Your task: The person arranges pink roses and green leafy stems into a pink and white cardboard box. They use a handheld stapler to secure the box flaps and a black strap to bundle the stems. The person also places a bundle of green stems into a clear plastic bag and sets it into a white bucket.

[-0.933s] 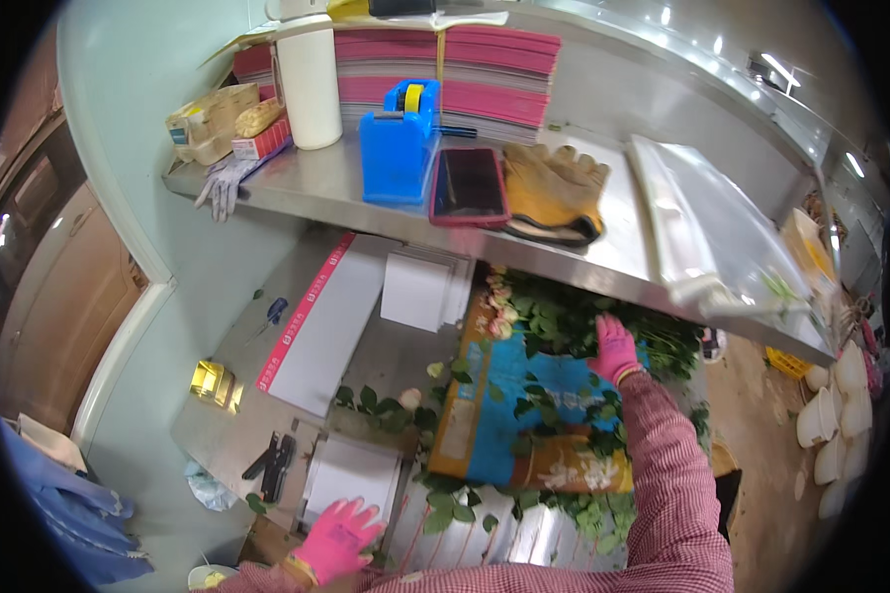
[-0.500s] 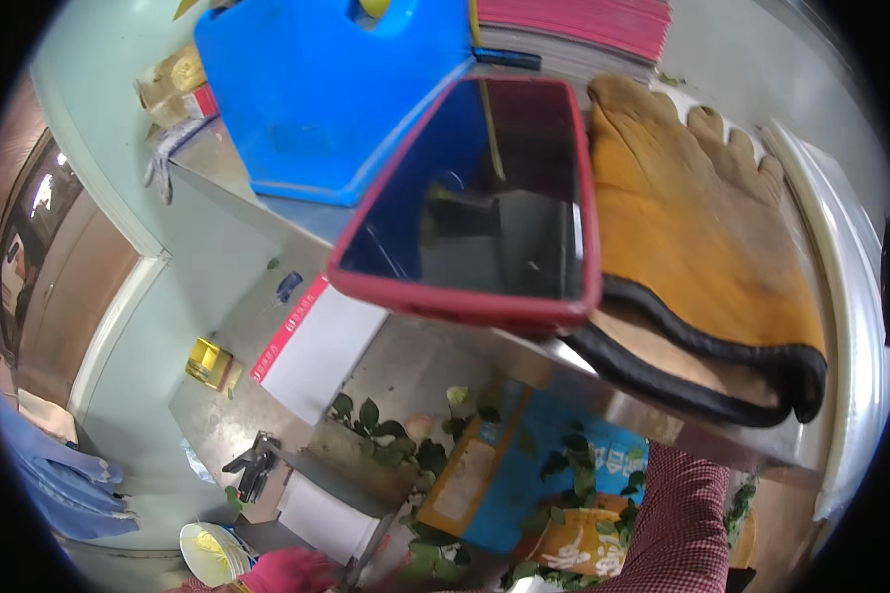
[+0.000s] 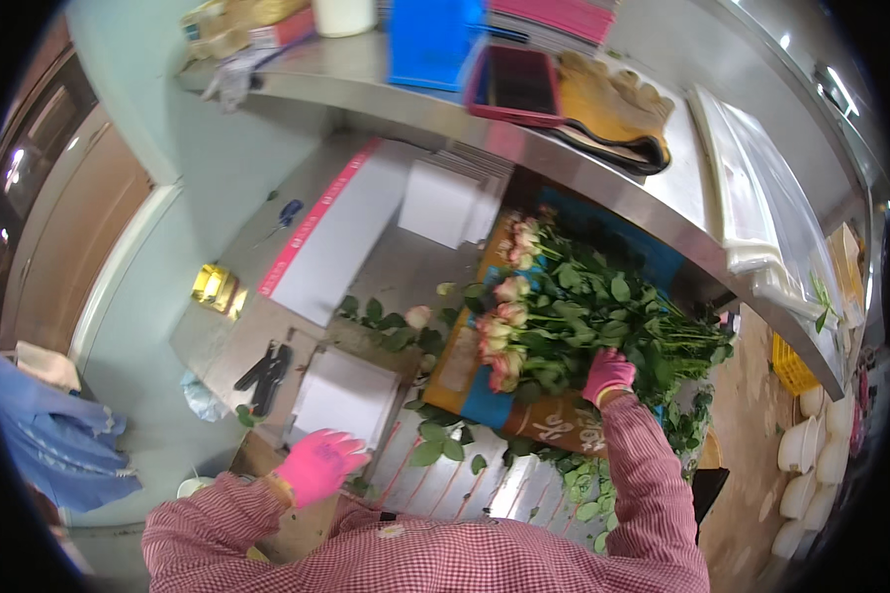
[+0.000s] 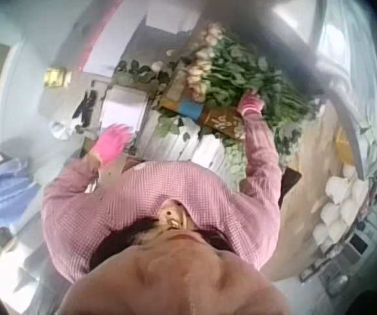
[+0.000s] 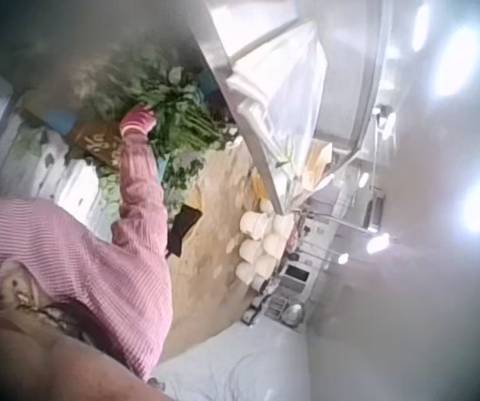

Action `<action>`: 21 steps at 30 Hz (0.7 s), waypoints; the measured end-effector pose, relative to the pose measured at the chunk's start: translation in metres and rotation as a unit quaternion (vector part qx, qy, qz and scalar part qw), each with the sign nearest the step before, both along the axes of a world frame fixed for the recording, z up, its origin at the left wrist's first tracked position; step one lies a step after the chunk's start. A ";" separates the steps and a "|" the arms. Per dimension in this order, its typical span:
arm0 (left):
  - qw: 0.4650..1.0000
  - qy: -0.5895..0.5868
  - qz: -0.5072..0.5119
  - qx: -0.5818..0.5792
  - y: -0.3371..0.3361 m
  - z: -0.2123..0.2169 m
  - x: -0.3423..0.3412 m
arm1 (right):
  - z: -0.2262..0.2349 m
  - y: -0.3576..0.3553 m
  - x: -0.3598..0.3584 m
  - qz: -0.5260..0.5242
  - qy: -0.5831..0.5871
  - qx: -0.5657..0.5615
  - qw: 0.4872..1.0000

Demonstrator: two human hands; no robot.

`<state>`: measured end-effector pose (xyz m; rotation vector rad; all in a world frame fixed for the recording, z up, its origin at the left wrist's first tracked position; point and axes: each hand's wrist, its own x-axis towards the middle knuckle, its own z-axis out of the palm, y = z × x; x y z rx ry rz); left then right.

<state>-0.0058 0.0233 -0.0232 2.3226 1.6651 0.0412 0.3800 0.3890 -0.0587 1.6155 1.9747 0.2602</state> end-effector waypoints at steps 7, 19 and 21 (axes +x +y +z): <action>0.983 -0.145 -0.033 0.107 -0.057 0.012 -0.040 | 0.105 -0.129 -0.293 0.297 0.469 0.030 0.831; 0.931 -0.150 0.320 0.097 -0.284 -0.010 -0.355 | -0.068 -0.189 -0.643 0.248 0.098 -0.184 0.946; 0.933 -0.167 0.315 0.037 -0.291 -0.027 -0.373 | -0.081 -0.161 -0.639 0.338 0.141 -0.215 0.905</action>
